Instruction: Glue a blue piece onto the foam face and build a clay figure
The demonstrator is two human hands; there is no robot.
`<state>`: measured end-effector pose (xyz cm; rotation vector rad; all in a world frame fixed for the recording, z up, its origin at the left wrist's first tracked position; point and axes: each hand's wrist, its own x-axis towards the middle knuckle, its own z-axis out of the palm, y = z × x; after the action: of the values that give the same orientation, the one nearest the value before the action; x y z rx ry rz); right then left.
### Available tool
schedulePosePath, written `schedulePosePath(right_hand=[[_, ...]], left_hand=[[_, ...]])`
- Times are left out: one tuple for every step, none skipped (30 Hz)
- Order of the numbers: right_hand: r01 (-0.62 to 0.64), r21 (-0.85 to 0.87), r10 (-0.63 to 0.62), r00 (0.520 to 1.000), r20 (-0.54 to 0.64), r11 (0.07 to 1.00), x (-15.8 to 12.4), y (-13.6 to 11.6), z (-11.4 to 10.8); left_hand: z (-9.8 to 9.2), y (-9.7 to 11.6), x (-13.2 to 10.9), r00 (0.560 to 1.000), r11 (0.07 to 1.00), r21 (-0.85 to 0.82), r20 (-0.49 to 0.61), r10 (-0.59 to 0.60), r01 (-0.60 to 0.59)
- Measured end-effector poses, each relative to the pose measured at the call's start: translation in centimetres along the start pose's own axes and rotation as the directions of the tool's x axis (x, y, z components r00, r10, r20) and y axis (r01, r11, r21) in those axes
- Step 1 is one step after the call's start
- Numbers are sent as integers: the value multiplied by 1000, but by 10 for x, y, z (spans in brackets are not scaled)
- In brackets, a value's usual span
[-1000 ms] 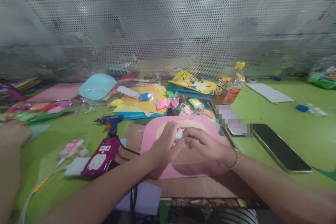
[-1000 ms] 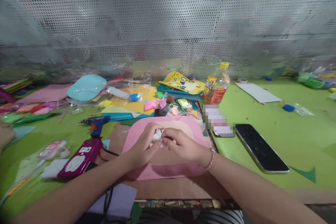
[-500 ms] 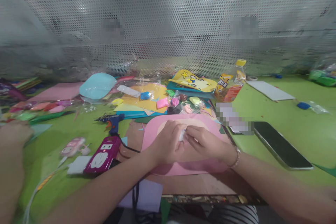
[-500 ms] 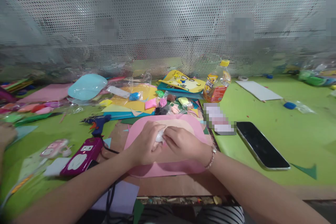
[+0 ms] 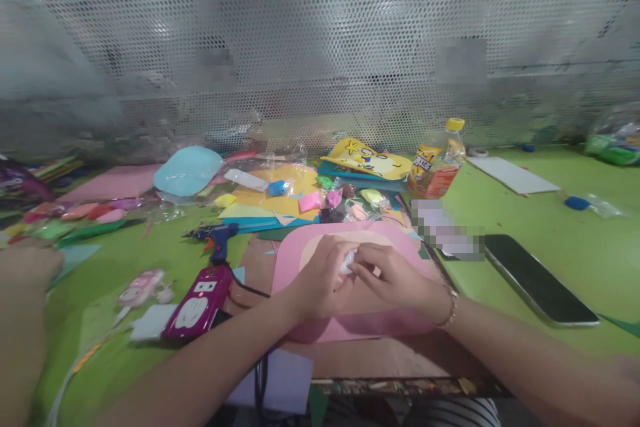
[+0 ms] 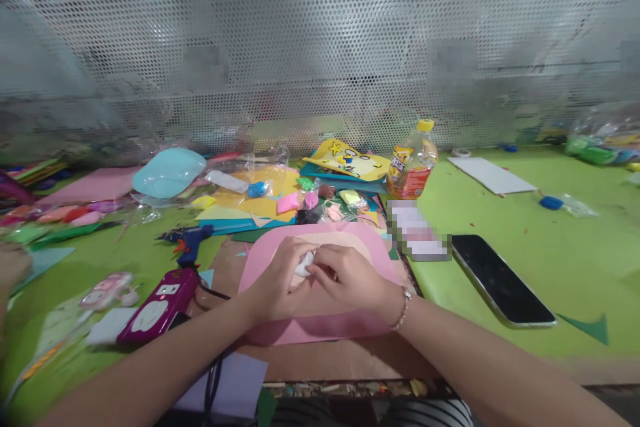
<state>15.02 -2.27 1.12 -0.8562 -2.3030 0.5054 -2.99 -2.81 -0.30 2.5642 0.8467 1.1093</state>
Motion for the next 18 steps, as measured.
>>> schedulePosePath(right_hand=[[8,-6,-8,1000,2,1000,0,0,0],[15,1,-15,1000,5,1000,-1,0,1],[20,21,-21,1000,10,1000,-1,0,1],[24,49,-25,1000,13,999,-1,0,1],[26,81,-28,999,16,996,0,-1,1],[26,112,-29,999,20,993,0,-1,1],[26,137,-29,999,22,990,0,-2,1],[26,152,-28,999,16,988,0,-2,1],[28,156,-28,1000,-1,987,0,-2,1],[31,149,-28,999,-26,988,-1,-1,1],[37,136,-29,998,-60,990,-2,0,1],[43,120,-32,995,-97,992,-2,1,1],[47,103,-33,990,-134,994,-3,2,1],[50,90,-35,986,-165,995,-3,3,2],[53,85,-37,982,-185,995,-4,4,4],[57,85,-40,980,-195,995,-4,4,5],[62,88,-44,980,-193,994,-3,4,7],[65,92,-47,982,-182,994,-3,4,9]], left_hand=[[0,0,-1,1000,1000,-5,-6,0,0],[0,-1,-1,1000,1000,-13,-8,2,-2],[-1,-1,-1,1000,1000,-24,-8,8,-8],[-2,-2,-2,1000,999,-37,-5,18,-18],[-2,-2,-2,1000,998,-51,0,28,-28],[-2,-3,-2,999,997,-65,9,36,-36],[-2,-3,-2,999,996,-78,20,44,-42],[-1,-4,-2,998,995,-87,19,51,-50],[1,-4,-2,998,995,-85,-4,57,-57],[3,-4,-2,997,996,-65,-53,57,-61],[5,-4,-2,991,998,-29,-126,53,-57],[7,-5,-2,975,999,22,-217,45,-41],[9,-5,-2,954,997,76,-298,27,-4],[9,-6,-2,936,992,114,-351,-2,45],[9,-6,-2,931,988,129,-365,-34,86],[8,-6,-1,937,988,110,-343,-67,111],[5,-6,-1,951,990,64,-294,-100,124],[3,-6,0,966,992,3,-227,-122,126]])
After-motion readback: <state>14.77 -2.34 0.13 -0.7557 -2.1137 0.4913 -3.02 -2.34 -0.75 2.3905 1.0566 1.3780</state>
